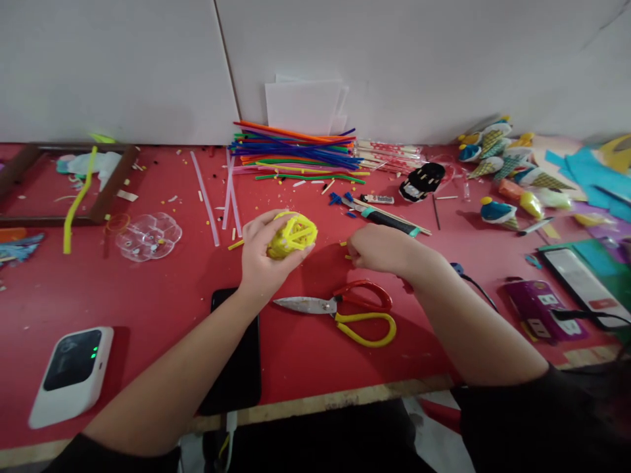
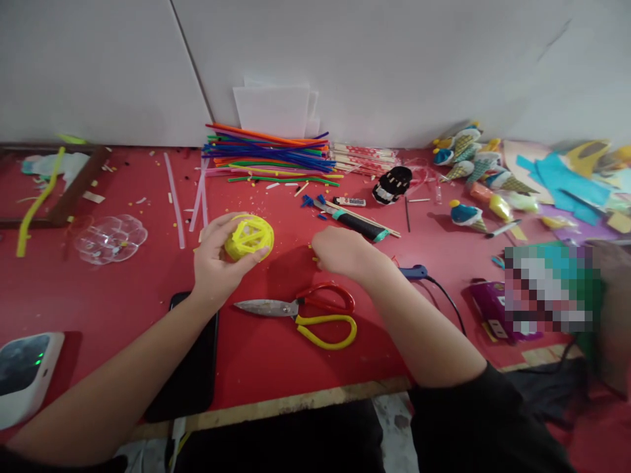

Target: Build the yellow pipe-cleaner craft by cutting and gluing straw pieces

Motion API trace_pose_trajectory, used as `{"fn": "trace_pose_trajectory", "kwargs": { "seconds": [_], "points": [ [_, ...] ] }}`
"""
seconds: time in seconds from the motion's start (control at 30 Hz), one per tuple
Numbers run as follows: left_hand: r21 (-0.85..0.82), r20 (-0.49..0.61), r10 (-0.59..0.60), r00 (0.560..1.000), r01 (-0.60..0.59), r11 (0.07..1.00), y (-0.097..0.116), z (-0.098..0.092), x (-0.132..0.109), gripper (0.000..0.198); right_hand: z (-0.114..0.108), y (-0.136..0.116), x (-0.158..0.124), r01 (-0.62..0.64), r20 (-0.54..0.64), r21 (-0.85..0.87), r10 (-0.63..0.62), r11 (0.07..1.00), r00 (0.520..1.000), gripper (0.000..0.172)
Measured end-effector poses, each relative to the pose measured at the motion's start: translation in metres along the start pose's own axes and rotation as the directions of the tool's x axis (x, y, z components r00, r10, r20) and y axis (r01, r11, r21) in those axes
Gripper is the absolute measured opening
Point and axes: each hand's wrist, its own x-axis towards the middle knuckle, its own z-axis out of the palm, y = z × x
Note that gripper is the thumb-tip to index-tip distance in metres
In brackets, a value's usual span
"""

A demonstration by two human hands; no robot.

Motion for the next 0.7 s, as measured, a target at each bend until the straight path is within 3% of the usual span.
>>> {"fn": "trace_pose_trajectory", "kwargs": {
  "seconds": [0.07,0.17,0.23,0.33,0.47,0.7],
  "points": [
    [0.025,0.01,-0.007,1.0,0.007,1.0,0.0,0.0,0.0,0.045,-0.008,-0.002,0.0,0.008,0.019,0.037,-0.008,0.999,1.0,0.026],
    [0.038,0.018,-0.004,1.0,0.003,0.999,0.0,-0.001,0.0,0.045,-0.032,-0.006,-0.004,0.029,-0.014,0.14,-0.027,0.99,1.0,0.007],
    [0.028,0.022,0.023,0.999,-0.024,0.999,0.001,-0.001,0.0,0.045,-0.051,-0.013,-0.007,0.084,-0.186,0.349,-0.02,0.933,0.982,0.005],
    [0.017,0.027,0.076,0.997,-0.077,0.997,0.004,-0.002,0.0,0.044,-0.067,-0.031,-0.007,0.248,-0.453,0.615,0.078,0.748,0.888,0.01],
    [0.046,0.042,0.088,0.995,-0.09,0.995,0.006,-0.002,0.0,0.043,-0.058,-0.056,0.009,0.285,-0.464,0.7,0.114,0.655,0.878,0.008],
    [0.048,0.051,0.045,0.998,-0.048,0.998,0.008,-0.001,0.0,0.044,-0.031,-0.068,0.027,0.262,-0.53,0.668,0.199,0.697,0.824,0.007]
  ]
}}
